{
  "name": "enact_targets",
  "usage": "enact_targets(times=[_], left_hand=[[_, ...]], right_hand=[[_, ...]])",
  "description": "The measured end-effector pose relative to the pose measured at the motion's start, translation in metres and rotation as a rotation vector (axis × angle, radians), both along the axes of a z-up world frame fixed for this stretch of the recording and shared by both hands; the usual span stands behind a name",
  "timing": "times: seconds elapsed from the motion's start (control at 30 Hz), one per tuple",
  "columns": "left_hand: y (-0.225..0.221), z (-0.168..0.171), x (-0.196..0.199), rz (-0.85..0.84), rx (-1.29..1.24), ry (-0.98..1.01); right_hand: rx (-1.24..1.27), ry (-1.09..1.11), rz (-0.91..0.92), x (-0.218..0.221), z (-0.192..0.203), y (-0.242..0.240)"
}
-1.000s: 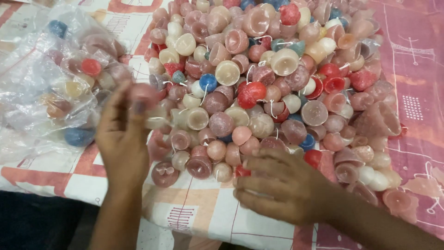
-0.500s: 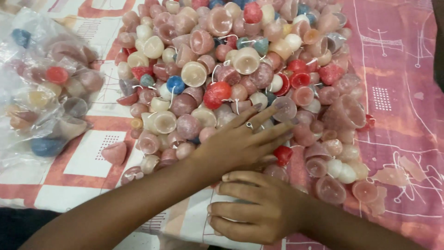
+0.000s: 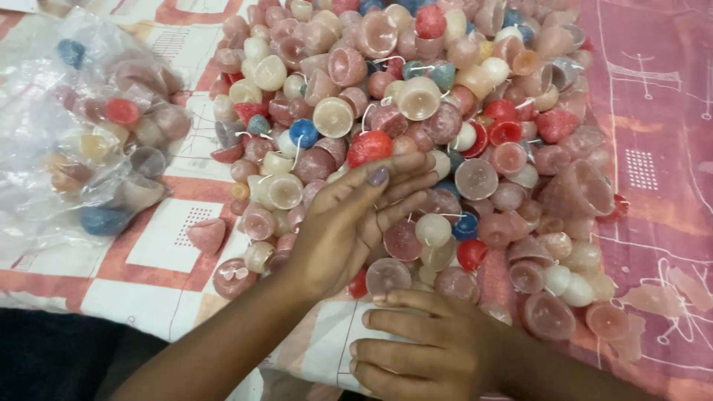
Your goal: Sorting small poured wax candles from a large pile into plastic bags and placing them in a shipping box.
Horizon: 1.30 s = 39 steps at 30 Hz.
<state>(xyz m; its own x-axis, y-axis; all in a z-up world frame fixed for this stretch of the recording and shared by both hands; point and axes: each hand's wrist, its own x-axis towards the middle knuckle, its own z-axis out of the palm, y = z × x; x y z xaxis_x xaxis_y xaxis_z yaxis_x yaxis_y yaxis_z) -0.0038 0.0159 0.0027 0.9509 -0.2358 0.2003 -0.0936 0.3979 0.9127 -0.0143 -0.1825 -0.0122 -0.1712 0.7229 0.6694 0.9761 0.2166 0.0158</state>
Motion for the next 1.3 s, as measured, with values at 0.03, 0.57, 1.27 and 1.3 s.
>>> enact_targets(times=[0.03,0.57,1.27,1.3], left_hand=[[0.002,0.003,-0.001,-0.013,-0.267,0.124],[0.075,0.003,-0.068,0.920,1.077,-0.621],[0.116,-0.050,-0.087,0.743,1.429,-0.219],[0.117,-0.051,-0.088,0.775,1.388,-0.252]], right_hand=[[-0.002,0.012,0.000,0.000,-0.001,0.001],[-0.133,0.076,-0.004,0.002,0.004,0.008],[-0.076,0.102,-0.020,0.003,0.002,0.015],[-0.072,0.104,-0.009,0.003,0.002,0.015]])
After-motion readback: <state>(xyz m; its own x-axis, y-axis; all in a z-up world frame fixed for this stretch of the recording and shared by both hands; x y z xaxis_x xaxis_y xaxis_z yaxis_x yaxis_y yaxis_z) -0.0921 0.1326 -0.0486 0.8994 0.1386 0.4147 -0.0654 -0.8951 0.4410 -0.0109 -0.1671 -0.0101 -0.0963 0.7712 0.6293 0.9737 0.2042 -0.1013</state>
